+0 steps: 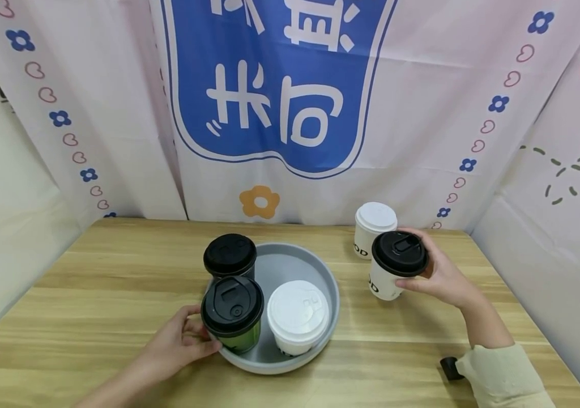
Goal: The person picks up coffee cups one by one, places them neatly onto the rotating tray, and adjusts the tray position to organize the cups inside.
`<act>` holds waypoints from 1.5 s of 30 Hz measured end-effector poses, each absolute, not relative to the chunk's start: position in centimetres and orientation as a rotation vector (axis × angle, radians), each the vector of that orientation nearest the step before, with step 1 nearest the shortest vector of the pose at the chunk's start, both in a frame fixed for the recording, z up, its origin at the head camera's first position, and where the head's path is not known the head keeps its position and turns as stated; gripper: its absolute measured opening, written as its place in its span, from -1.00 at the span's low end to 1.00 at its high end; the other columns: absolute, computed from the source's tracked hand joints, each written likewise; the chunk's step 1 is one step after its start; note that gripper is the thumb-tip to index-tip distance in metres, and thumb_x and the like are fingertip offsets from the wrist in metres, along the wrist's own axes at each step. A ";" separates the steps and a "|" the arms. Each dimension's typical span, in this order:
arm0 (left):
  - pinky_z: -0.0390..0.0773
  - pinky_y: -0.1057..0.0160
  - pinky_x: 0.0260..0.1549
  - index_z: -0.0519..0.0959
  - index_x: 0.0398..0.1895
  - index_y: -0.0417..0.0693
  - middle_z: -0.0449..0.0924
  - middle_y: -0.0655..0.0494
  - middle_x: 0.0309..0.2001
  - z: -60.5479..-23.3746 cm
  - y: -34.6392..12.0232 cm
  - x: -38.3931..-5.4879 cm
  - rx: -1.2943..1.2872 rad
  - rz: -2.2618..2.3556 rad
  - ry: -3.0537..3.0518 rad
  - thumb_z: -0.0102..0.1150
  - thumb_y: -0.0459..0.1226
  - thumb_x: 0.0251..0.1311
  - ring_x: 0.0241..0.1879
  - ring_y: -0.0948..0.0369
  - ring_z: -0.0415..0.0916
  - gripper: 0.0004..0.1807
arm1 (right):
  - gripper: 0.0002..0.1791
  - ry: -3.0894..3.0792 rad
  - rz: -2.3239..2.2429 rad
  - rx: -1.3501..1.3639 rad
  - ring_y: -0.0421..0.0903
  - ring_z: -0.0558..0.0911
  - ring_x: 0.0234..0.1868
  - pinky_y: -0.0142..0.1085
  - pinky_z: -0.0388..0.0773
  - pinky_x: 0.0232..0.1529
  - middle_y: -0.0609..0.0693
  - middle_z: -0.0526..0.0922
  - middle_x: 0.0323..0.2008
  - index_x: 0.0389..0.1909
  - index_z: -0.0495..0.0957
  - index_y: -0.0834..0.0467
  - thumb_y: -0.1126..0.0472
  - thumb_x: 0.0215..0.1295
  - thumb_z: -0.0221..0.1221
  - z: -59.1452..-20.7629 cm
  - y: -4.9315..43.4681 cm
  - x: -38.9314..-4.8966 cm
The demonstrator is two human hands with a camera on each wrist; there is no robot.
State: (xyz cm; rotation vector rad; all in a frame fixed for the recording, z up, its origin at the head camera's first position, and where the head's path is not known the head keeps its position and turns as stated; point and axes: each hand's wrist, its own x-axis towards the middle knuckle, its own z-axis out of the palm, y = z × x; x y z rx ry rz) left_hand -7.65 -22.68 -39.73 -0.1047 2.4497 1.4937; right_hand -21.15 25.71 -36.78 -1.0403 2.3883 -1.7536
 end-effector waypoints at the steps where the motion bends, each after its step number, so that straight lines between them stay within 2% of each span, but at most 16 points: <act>1: 0.59 0.26 -0.18 0.08 0.42 -0.37 0.58 -0.12 -0.04 -39.7 -22.7 -7.7 -0.104 1.495 2.448 0.47 -0.19 0.08 -0.16 0.14 0.66 -0.02 | 0.06 2.387 -1.755 -1.041 -0.34 0.53 0.19 -0.45 0.60 0.08 -0.22 0.40 0.27 0.46 0.02 0.33 0.65 -0.07 0.35 -36.8 25.7 -21.2; 8: 0.61 0.29 -0.22 0.03 0.44 -0.40 0.55 -0.12 -0.05 -39.7 -23.0 -8.2 -0.059 1.545 2.398 0.45 -0.23 0.10 -0.13 0.14 0.65 -0.01 | 0.05 2.380 -1.755 -1.040 -0.34 0.53 0.19 -0.44 0.61 0.07 -0.22 0.41 0.27 0.47 0.02 0.33 0.66 -0.06 0.34 -36.7 25.7 -21.3; 14: 0.62 0.23 -0.07 0.02 0.45 -0.40 0.61 -0.10 -0.01 -39.8 -23.8 -8.7 0.001 1.574 2.348 0.43 -0.22 0.13 -0.08 0.13 0.68 -0.01 | 0.06 2.388 -1.746 -1.033 -0.34 0.52 0.19 -0.44 0.61 0.07 -0.23 0.40 0.27 0.47 0.01 0.32 0.65 -0.06 0.35 -36.6 25.7 -21.3; 19: 0.60 0.22 -0.03 0.03 0.45 -0.41 0.61 -0.12 0.02 -39.8 -24.7 -9.4 0.052 1.558 2.329 0.42 -0.21 0.15 -0.05 0.13 0.67 -0.03 | 0.06 2.388 -1.741 -1.040 -0.34 0.52 0.19 -0.43 0.61 0.07 -0.22 0.40 0.27 0.48 0.02 0.31 0.64 -0.05 0.34 -36.5 25.6 -21.3; 26: 0.59 0.06 0.08 0.12 0.45 -0.33 0.58 -0.13 0.11 -39.6 -25.3 -10.1 0.054 1.533 2.321 0.41 -0.17 0.15 0.06 0.07 0.61 -0.08 | 0.05 2.364 -1.752 -1.075 -0.32 0.52 0.20 -0.44 0.60 0.08 -0.21 0.39 0.29 0.47 0.00 0.34 0.65 -0.05 0.34 -36.6 25.5 -21.3; 38: 0.64 0.32 -0.07 0.07 0.44 -0.49 0.48 -0.30 0.14 -40.2 -26.1 -11.3 0.256 1.618 2.243 0.37 -0.32 0.16 0.01 0.05 0.63 -0.09 | 0.04 2.358 -1.760 -1.073 -0.33 0.52 0.21 -0.44 0.60 0.09 -0.21 0.39 0.30 0.46 0.01 0.34 0.66 -0.06 0.33 -36.7 25.6 -21.2; 45: 0.63 0.34 -0.10 0.12 0.46 -0.41 0.53 -0.23 0.08 -40.0 -26.9 -12.3 0.328 1.557 2.278 0.40 -0.30 0.13 -0.09 0.12 0.65 -0.10 | 0.05 2.361 -1.766 -1.082 -0.32 0.51 0.21 -0.43 0.61 0.08 -0.20 0.38 0.30 0.46 0.03 0.31 0.67 -0.06 0.33 -36.8 25.7 -21.1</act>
